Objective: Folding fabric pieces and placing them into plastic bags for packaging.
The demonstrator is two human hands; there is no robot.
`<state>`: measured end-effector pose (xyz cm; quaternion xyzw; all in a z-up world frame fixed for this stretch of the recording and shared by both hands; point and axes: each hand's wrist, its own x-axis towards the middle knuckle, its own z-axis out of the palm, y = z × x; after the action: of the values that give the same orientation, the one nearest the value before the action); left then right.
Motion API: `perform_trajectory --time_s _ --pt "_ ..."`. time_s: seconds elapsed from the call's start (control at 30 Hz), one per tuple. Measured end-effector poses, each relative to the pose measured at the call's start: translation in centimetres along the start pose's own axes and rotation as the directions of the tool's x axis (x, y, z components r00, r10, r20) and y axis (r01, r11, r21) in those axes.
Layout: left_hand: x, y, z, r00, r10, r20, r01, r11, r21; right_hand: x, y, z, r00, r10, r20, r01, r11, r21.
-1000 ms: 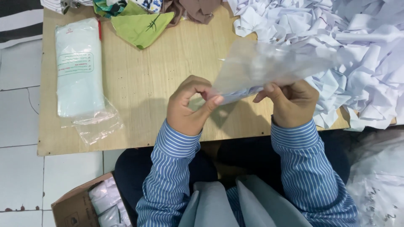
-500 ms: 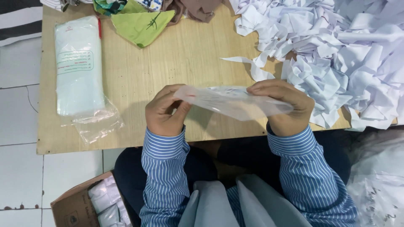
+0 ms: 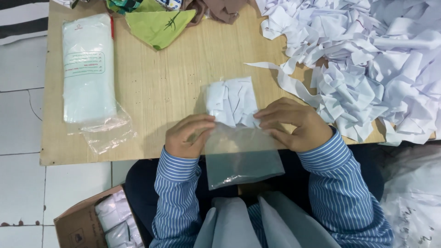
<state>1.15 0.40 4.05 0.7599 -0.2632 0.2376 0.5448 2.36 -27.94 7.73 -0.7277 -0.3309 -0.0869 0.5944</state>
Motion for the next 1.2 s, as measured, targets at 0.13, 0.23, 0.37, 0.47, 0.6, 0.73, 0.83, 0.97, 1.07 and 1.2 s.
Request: perform_trajectory --time_s 0.13,0.23,0.37,0.47,0.6,0.73,0.83,0.97,1.07,1.2 --pt "-2.6 -0.7 -0.3 0.999 0.004 0.05 -0.01 0.993 0.114 -1.3 2.0 0.0 0.984 0.041 0.176 -0.008 0.983 -0.184" --pt "-3.3 -0.6 0.0 0.995 0.081 0.065 -0.089 0.989 0.115 -0.9 1.0 0.5 0.968 0.071 0.243 -0.028 0.984 -0.174" --pt "-3.9 -0.2 0.2 0.982 0.138 0.13 -0.143 0.989 0.027 -0.6 -0.7 1.0 0.945 0.126 0.303 -0.114 0.992 -0.057" --pt "-4.8 -0.7 0.4 0.983 0.082 0.162 -0.098 0.991 0.094 -0.6 -0.8 1.1 0.946 0.09 0.312 -0.089 0.996 -0.017" --pt "-5.0 -0.7 0.2 0.986 0.007 0.164 -0.02 0.997 0.075 -0.4 -0.8 1.0 0.92 0.227 0.321 -0.227 0.973 -0.037" --pt "-5.3 -1.3 0.4 0.99 -0.11 0.091 0.099 0.989 0.113 -0.4 0.6 1.1 0.896 0.381 0.229 -0.374 0.925 -0.072" --pt "-6.2 -2.1 1.6 0.982 -0.182 -0.058 0.19 0.963 0.193 -1.0 2.6 1.4 0.887 0.444 0.123 -0.43 0.894 -0.125" --pt "-4.6 -1.3 2.6 0.943 -0.262 -0.204 0.315 0.902 0.295 -1.9 5.0 2.9 0.811 0.583 -0.05 -0.584 0.811 -0.026" --pt "-4.1 -1.9 2.9 0.929 -0.261 -0.263 0.346 0.865 0.363 -1.4 5.4 3.7 0.765 0.634 -0.111 -0.637 0.771 0.017" --pt "-2.8 -1.5 3.2 0.912 -0.294 -0.286 0.389 0.841 0.377 -0.9 5.2 4.4 0.701 0.697 -0.154 -0.689 0.717 0.106"
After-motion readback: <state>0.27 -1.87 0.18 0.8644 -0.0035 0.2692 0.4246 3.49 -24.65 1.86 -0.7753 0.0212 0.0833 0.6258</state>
